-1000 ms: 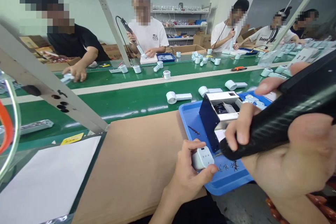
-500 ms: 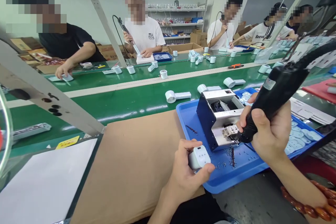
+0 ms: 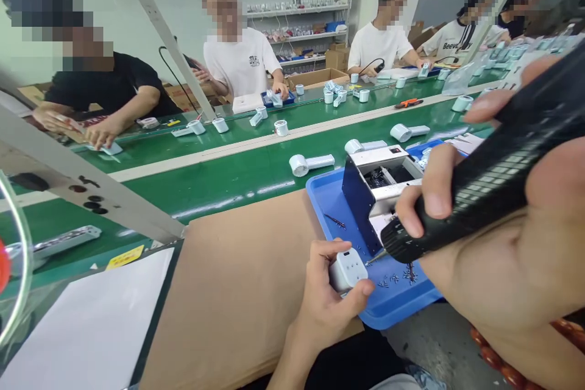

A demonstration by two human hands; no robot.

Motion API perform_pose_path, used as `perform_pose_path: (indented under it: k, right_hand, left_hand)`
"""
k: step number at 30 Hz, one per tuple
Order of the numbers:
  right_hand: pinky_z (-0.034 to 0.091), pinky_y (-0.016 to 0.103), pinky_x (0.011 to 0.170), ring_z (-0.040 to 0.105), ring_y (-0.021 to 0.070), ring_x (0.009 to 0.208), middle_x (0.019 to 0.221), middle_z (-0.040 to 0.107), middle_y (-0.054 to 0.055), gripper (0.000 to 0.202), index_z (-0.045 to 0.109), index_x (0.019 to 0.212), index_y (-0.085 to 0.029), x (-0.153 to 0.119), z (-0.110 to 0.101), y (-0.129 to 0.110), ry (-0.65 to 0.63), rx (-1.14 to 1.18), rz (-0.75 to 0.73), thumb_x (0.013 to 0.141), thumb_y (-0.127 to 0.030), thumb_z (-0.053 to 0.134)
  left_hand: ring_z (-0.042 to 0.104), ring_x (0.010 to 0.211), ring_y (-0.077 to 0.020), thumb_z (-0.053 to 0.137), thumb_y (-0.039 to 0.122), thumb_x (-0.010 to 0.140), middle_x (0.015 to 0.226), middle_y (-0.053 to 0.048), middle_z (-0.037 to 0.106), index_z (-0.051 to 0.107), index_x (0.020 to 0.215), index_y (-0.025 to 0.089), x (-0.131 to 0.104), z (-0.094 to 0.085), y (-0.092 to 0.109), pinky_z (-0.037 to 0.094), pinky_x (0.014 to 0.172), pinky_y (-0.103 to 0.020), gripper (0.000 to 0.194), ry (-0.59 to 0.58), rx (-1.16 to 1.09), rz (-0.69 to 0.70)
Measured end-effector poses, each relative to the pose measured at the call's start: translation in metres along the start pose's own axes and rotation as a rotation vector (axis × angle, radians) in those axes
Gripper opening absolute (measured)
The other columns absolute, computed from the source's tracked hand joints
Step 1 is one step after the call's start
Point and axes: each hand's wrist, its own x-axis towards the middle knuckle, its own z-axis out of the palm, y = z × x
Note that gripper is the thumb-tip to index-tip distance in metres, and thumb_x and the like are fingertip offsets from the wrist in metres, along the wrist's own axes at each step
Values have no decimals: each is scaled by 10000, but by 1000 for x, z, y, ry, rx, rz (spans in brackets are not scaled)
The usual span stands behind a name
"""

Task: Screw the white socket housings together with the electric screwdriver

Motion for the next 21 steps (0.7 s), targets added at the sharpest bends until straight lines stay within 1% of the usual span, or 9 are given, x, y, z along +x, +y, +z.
perform_pose_path:
  k: [4, 6, 9, 12, 14, 15, 18, 19, 21]
  right_hand:
    - [493, 317, 380, 624, 197, 635, 1243, 663, 41, 418, 680, 1283, -372, -5, 19, -4, -51, 6, 47, 1016, -522, 965]
    - [466, 308, 368, 569, 172, 595, 1184, 648, 23, 354, 660, 1201, -343, -8, 30, -7, -80, -7, 86, 1023, -432, 953]
    - [409, 298, 324, 466, 132, 497, 1073, 604, -25, 322, 572, 1034, -301, -11, 45, -11, -88, -36, 157, 999, -272, 891]
    - [386, 311, 301, 432, 122, 431, 1009, 574, -55, 350, 516, 963, -285, -13, 49, -13, -74, -51, 207, 941, -179, 849]
    - [402, 314, 329, 454, 130, 451, 1037, 604, -52, 366, 544, 985, -295, -15, 45, -11, -96, -50, 210, 948, -203, 896]
    - [431, 318, 358, 496, 146, 491, 1075, 633, -40, 369, 581, 1025, -312, -16, 43, -10, -116, -47, 197, 960, -252, 940]
    - [557, 365, 468, 682, 250, 708, 1256, 695, 25, 457, 681, 1256, -402, -20, 37, -2, -174, -33, 132, 964, -463, 1028]
    - [587, 384, 496, 716, 283, 773, 1274, 700, 42, 516, 687, 1333, -428, -21, 37, 2, -187, -28, 117, 960, -517, 1031]
    - [606, 394, 504, 736, 303, 807, 1264, 700, 50, 573, 685, 1406, -453, -23, 38, 7, -193, -15, 100, 959, -571, 1023]
  left_hand:
    - [707, 1241, -329, 836, 788, 1077, 1281, -95, 710, 697, 1400, 292, -1, 0, 1, 573, 1094, -480, 608, 7, 6, 23]
    - [712, 1196, -307, 838, 786, 1079, 1275, -85, 726, 702, 1401, 302, -1, 1, 1, 569, 1049, -443, 597, 9, 6, 39]
    - [712, 1038, -248, 831, 782, 1088, 1235, -66, 743, 696, 1400, 304, 0, 3, 0, 554, 918, -372, 587, -4, -10, 50]
    - [698, 947, -220, 817, 790, 1094, 1187, -58, 749, 689, 1397, 296, 0, 4, 0, 539, 854, -347, 593, -10, -13, 58]
    - [705, 948, -228, 801, 807, 1095, 1168, -62, 761, 692, 1396, 293, 0, 4, 1, 542, 858, -356, 606, -12, 6, 62]
    - [710, 952, -234, 792, 821, 1092, 1172, -68, 771, 695, 1398, 292, 0, 3, 1, 545, 862, -363, 619, -13, 17, 61]
    - [723, 962, -247, 772, 847, 1089, 1202, -88, 797, 703, 1414, 290, -1, 3, 1, 549, 868, -376, 648, -19, 37, 53]
    - [730, 972, -250, 773, 843, 1091, 1217, -91, 801, 705, 1421, 293, -1, 3, 1, 551, 876, -379, 645, -18, 40, 57]
    - [733, 967, -242, 787, 807, 1104, 1208, -78, 802, 705, 1430, 306, 0, 4, 0, 550, 873, -367, 604, -13, 36, 77]
